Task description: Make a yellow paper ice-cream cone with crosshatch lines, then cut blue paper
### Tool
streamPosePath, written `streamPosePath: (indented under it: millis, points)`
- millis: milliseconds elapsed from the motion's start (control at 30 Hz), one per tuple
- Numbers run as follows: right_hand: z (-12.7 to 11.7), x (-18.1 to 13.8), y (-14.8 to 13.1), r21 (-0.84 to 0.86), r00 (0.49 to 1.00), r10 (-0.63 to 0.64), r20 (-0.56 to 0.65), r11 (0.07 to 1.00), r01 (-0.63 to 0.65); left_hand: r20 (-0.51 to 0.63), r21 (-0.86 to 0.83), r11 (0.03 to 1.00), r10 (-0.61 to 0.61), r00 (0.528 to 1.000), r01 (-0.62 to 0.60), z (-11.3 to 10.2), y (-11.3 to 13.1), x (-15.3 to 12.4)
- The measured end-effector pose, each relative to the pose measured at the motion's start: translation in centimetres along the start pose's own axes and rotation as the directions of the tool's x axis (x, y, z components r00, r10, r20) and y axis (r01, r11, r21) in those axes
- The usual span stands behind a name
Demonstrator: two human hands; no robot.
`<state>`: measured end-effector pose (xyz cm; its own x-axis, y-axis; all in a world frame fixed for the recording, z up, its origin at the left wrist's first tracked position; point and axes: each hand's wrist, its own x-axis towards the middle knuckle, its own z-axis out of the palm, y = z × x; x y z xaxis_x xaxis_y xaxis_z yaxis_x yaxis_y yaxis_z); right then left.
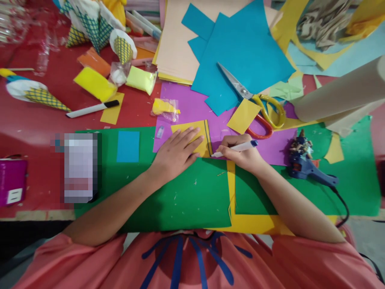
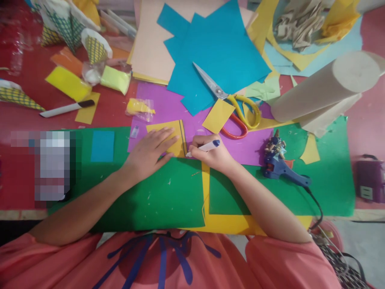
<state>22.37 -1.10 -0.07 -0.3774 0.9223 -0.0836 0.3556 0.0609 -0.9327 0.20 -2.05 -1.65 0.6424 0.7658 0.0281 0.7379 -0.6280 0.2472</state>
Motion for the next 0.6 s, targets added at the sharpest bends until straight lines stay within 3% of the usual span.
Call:
streamPosePath:
  millis: [233, 367, 467, 600]
  points:
    - [-0.2, 0.0, 0.0, 0.034, 1.0, 0.0, 0.023, 0.999, -0.001, -0.004, 0.003, 1.0, 0.006, 1.0, -0.006, 0.1, -0.1, 0.0]
    - [-0.4, 0.2, 0.4, 0.206, 0.995, 0.076, -0.072, 0.977, -0.06, -0.019, 0.018, 1.0, 0.014, 1.0, -0.014, 0.0, 0.0, 0.0]
    - [-0.3, 0.3, 0.9, 0.374, 0.987, 0.056, -0.151, 0.927, 0.005, -0.021, -0.006, 0.998, 0.067, 0.998, -0.068, -0.1, 0.2, 0.0]
    - [-0.2, 0.7, 1.2, 0.401, 0.984, 0.033, -0.177, 0.915, 0.042, -0.043, 0.003, 0.992, 0.129, 0.991, -0.129, -0.2, 0.6, -0.2]
